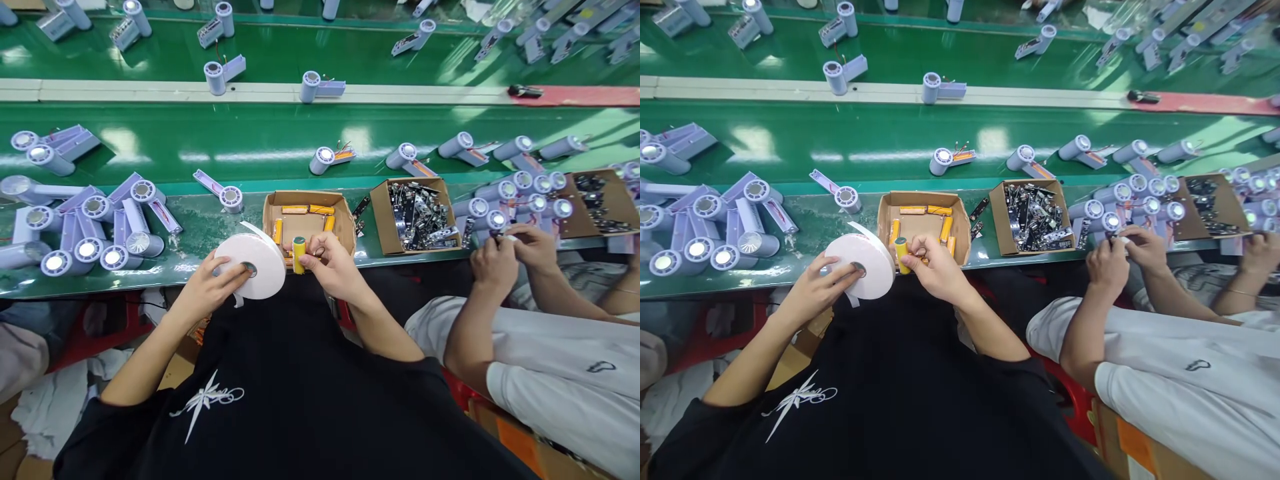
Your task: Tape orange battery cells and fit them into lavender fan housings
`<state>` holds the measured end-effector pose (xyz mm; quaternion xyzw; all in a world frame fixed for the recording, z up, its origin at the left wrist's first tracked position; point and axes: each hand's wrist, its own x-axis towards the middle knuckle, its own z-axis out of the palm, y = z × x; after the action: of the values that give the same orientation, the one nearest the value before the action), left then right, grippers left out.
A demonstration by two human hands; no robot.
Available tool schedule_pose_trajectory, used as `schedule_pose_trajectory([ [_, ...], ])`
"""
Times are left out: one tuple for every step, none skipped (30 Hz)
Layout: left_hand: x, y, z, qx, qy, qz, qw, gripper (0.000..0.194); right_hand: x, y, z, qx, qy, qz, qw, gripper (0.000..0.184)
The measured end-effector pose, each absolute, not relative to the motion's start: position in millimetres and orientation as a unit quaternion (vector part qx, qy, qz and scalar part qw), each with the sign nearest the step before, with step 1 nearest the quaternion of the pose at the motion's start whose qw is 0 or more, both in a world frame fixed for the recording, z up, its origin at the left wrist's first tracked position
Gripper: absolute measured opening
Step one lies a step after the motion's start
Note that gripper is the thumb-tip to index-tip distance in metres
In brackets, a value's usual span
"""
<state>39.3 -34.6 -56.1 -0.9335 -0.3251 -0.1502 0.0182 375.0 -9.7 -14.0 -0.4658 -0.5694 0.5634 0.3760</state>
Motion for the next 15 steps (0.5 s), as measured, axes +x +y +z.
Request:
schedule_pose_trajectory([
  [39, -34, -55, -0.936, -0.318, -0.149, 0.018, 0.061, 376, -7, -11, -0.472, -0.59, 0.547, 0.361, 0.041],
  [39, -33, -54, -0.939, -0.312, -0.145, 0.016, 0.062, 378, -4, -8, -0.477, -0.612, 0.527, 0.346, 0.036],
  [39, -32, -52, -0.942, -0.305, -0.141, 0.015, 0.063, 379, -1, -5, -0.481, -0.633, 0.506, 0.334, 0.034],
  [39, -30, -50, -0.944, -0.299, -0.137, 0.017, 0.063, 380, 3, -1, -0.482, -0.651, 0.487, 0.325, 0.032],
  [39, -30, -48, -0.947, -0.292, -0.134, 0.021, 0.063, 381, 6, 2, -0.481, -0.667, 0.471, 0.32, 0.03],
  [39, -29, -46, -0.949, -0.285, -0.134, 0.026, 0.062, 381, 9, 5, -0.477, -0.68, 0.459, 0.317, 0.03],
  [40, -28, -45, -0.95, -0.28, -0.135, 0.03, 0.061, 381, 12, 8, -0.474, -0.69, 0.448, 0.314, 0.029],
  [40, -28, -44, -0.951, -0.276, -0.137, 0.029, 0.06, 381, 15, 10, -0.473, -0.698, 0.44, 0.311, 0.029],
  [41, -27, -43, -0.951, -0.275, -0.139, 0.025, 0.06, 380, 17, 12, -0.472, -0.705, 0.431, 0.306, 0.03],
  [41, -27, -43, -0.951, -0.276, -0.141, 0.019, 0.06, 379, 19, 13, -0.473, -0.713, 0.422, 0.3, 0.03],
  [42, -28, -43, -0.951, -0.276, -0.14, 0.015, 0.059, 378, 21, 13, -0.473, -0.721, 0.413, 0.293, 0.03],
  [42, -28, -43, -0.952, -0.274, -0.137, 0.014, 0.058, 377, 23, 13, -0.471, -0.73, 0.404, 0.286, 0.03],
  [43, -29, -43, -0.953, -0.271, -0.133, 0.017, 0.056, 376, 24, 13, -0.469, -0.74, 0.396, 0.277, 0.031],
  [43, -29, -44, -0.955, -0.268, -0.129, 0.023, 0.054, 374, 26, 13, -0.465, -0.75, 0.387, 0.267, 0.031],
  [43, -29, -44, -0.956, -0.264, -0.125, 0.027, 0.053, 373, 27, 13, -0.461, -0.761, 0.378, 0.256, 0.031],
])
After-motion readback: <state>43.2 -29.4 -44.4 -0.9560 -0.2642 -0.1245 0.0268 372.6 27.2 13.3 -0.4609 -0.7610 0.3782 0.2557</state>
